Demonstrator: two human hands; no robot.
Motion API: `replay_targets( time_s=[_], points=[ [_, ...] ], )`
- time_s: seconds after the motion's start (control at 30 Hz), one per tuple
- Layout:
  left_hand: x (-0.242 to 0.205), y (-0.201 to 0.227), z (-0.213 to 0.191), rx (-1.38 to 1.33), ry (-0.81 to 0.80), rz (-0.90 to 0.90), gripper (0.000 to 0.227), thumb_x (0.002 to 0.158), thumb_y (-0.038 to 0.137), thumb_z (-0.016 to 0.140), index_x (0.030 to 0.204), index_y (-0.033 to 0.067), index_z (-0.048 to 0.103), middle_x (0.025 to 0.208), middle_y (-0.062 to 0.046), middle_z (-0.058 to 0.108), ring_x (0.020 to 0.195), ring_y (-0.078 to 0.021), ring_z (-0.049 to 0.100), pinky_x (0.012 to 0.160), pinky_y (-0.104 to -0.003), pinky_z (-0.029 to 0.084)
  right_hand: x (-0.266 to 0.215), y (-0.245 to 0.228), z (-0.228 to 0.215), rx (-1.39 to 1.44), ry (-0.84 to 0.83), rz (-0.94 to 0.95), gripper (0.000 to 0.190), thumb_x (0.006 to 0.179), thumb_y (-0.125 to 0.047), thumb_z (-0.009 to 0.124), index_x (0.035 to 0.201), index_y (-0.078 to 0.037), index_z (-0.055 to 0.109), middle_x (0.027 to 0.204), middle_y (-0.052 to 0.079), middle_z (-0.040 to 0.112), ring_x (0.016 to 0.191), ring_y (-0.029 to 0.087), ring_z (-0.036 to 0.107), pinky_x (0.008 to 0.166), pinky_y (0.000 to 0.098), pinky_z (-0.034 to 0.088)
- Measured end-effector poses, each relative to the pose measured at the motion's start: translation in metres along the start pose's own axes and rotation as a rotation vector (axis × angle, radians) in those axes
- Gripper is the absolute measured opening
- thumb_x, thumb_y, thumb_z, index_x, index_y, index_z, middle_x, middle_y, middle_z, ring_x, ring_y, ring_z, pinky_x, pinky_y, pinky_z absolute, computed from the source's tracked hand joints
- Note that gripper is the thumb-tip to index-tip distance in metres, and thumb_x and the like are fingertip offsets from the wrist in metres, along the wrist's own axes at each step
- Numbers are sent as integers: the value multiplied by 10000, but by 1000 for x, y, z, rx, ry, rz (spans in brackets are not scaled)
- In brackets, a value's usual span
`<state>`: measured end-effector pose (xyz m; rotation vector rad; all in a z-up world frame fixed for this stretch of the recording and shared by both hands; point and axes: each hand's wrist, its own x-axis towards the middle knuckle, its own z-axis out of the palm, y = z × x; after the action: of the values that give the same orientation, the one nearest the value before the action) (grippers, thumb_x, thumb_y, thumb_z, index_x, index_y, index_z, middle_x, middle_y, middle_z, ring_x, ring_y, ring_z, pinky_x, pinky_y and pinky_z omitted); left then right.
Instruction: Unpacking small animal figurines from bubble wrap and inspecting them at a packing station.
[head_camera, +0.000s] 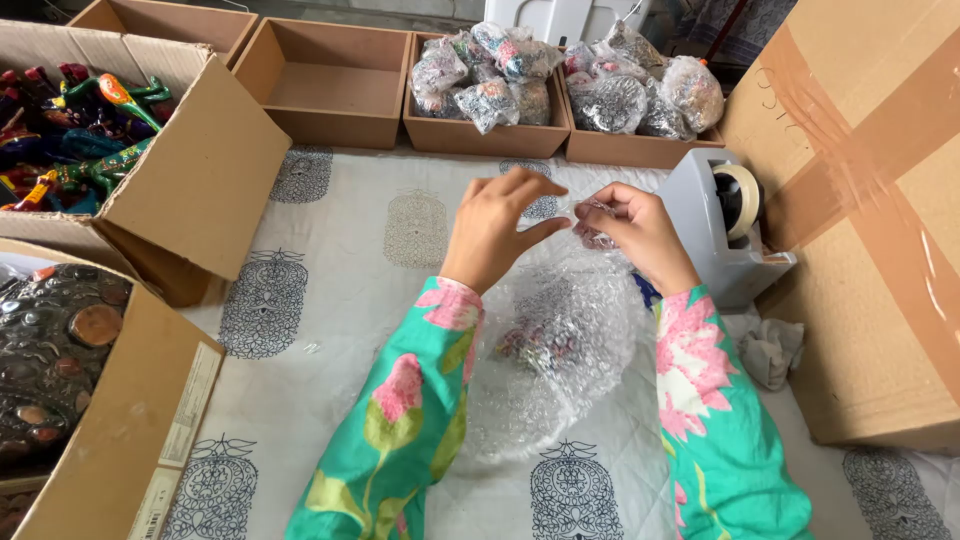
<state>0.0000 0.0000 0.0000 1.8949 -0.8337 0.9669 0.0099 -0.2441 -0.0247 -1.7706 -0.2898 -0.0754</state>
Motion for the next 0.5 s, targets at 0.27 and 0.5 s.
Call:
replay_targets(
  time_s=[0.27,0.5],
  points=[
    [-10,-16,15,58,-103,-112,113,926,292,750,951,182,757,935,25,739,906,-217,699,874,-378,471,-4,-16,11,-39,0,28,201,957,-152,736,1053,17,683,953,71,751,842,101,716,753,259,581],
    [-4,-7,8,-150,-162,-334,146,931,313,733,968,172,741,945,14,741,863,-209,714,774,-346,514,-8,-21,30,-19,-25,-24,377,815,-137,833,1136,-55,651,915,12,723,842,64,682,756,234,564]
  ],
)
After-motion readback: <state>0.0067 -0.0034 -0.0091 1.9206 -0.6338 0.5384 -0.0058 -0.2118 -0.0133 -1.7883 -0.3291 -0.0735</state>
